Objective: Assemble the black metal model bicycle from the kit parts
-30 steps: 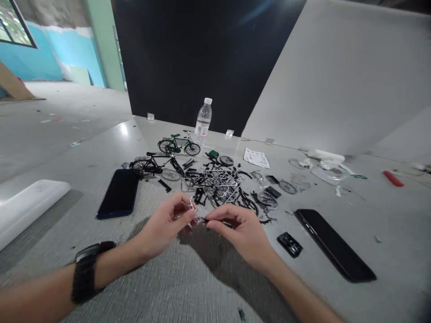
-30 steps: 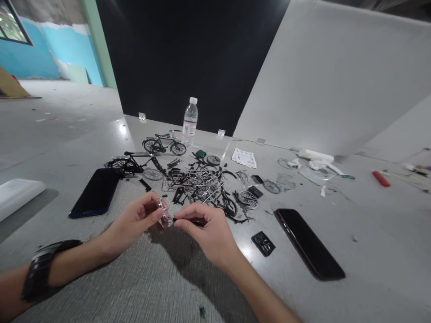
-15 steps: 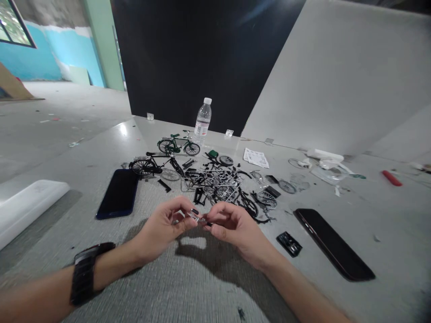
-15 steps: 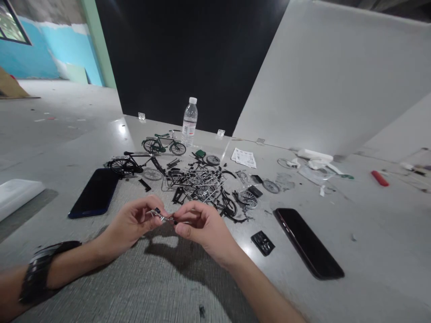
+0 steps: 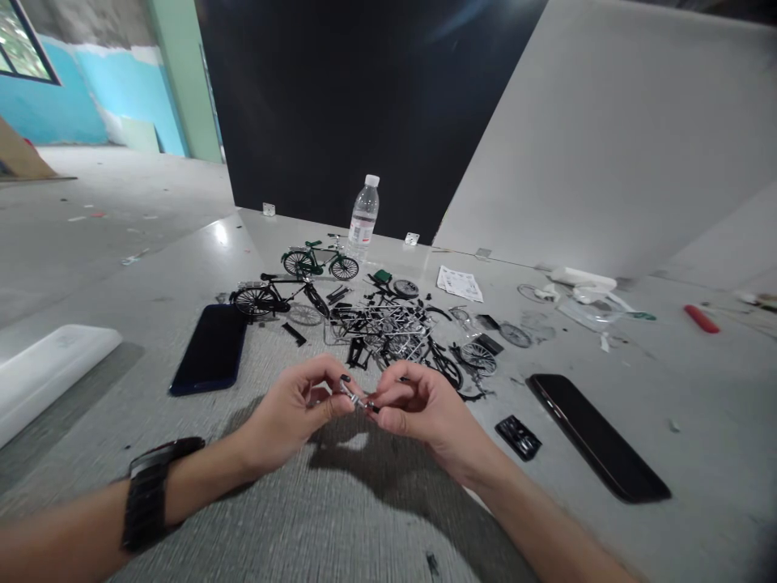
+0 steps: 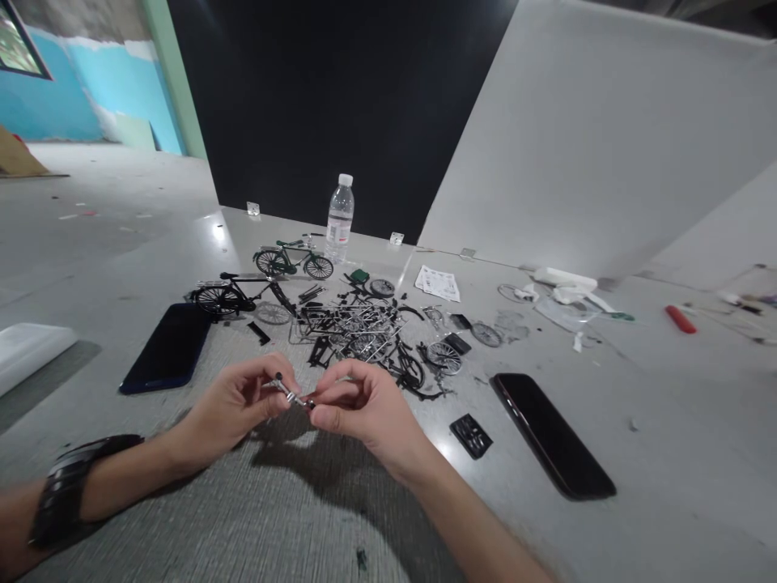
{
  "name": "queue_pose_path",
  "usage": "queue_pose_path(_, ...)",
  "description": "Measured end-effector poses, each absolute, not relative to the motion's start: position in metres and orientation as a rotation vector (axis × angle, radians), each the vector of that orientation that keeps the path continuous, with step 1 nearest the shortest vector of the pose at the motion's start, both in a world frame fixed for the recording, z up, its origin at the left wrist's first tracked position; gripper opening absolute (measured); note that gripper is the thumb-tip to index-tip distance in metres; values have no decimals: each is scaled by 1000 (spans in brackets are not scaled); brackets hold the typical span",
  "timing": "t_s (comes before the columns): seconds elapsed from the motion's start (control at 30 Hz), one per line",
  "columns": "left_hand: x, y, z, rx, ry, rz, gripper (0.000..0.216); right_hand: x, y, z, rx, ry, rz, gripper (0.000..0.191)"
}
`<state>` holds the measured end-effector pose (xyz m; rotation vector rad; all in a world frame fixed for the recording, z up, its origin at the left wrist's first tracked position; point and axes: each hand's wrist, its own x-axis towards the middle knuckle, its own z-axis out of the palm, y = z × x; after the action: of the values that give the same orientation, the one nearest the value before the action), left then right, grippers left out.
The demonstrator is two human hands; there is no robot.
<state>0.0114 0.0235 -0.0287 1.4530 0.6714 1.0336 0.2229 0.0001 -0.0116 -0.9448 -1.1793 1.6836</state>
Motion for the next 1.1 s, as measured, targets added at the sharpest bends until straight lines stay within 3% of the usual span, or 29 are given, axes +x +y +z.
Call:
queue_pose_path(0.33, 10, 25, -26, 1391, 778, 955, 19, 219, -2, -10, -924, -1235, 1672, 17)
queue_pose_path(0.9, 12, 19, -29, 1614, 679, 867, 9, 214, -4, -14, -957, -1336, 1706, 35)
queue_pose_path(1.1, 14, 17, -28, 1585, 728, 813, 27, 215, -3, -12, -958, -1410, 1659, 32)
